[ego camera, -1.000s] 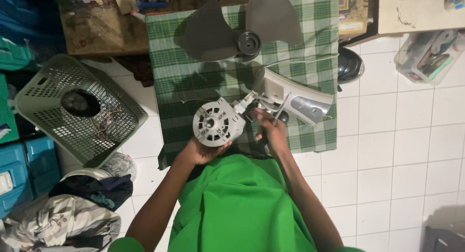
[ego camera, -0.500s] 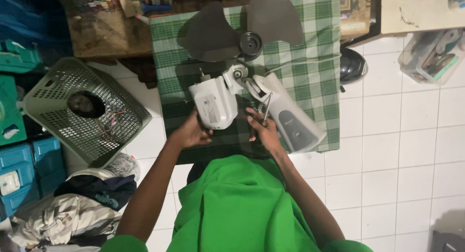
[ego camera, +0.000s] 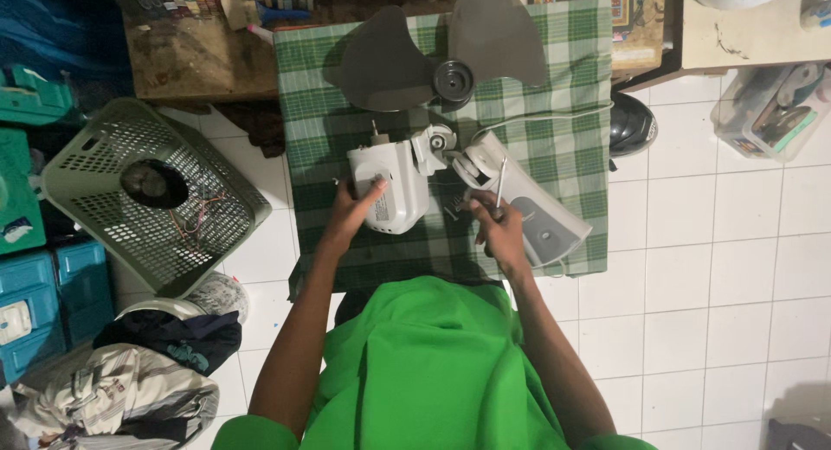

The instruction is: The person disassembles a small white electric fan on a table. They use a screwdriver to remove screws, separate the fan housing, and remove the motor and internal components, placing parts on the table.

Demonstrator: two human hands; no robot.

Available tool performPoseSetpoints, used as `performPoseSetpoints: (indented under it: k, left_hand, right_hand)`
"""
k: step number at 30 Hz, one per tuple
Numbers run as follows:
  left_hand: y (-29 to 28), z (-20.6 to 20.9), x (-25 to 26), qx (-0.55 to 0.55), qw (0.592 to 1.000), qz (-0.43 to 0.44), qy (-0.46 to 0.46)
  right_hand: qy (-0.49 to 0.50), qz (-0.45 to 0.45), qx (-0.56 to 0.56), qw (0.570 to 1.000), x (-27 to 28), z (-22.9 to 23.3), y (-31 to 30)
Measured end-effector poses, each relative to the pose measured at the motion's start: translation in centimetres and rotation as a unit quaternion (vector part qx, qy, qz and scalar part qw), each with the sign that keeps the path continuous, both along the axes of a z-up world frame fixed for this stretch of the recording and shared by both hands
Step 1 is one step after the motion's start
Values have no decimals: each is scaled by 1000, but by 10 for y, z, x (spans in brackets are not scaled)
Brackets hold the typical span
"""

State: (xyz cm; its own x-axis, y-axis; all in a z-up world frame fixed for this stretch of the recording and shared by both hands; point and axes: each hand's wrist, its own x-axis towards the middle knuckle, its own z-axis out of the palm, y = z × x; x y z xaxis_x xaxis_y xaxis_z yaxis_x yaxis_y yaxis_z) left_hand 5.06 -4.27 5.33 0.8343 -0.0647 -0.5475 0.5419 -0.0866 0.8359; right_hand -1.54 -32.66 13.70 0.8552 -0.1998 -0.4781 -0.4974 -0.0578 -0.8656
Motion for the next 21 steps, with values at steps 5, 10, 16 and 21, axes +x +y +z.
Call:
performPoseSetpoints:
  k: [5, 10, 16, 21]
  left_hand:
    - [-4, 17, 3, -37, 998, -14, 49]
    - [-20, 17, -4, -69, 996, 18, 53]
    - [-35, 47, -11, -27, 995, 76, -55]
    - [-39, 57, 5, 222, 953, -14, -205]
  right_hand:
    - [-3, -13, 7, 1000, 5, -1, 3]
    - [12, -33, 58, 998, -6, -18, 37]
    - [17, -6, -79, 997, -5, 0, 43]
    - [-38, 51, -158, 985, -1, 8, 51]
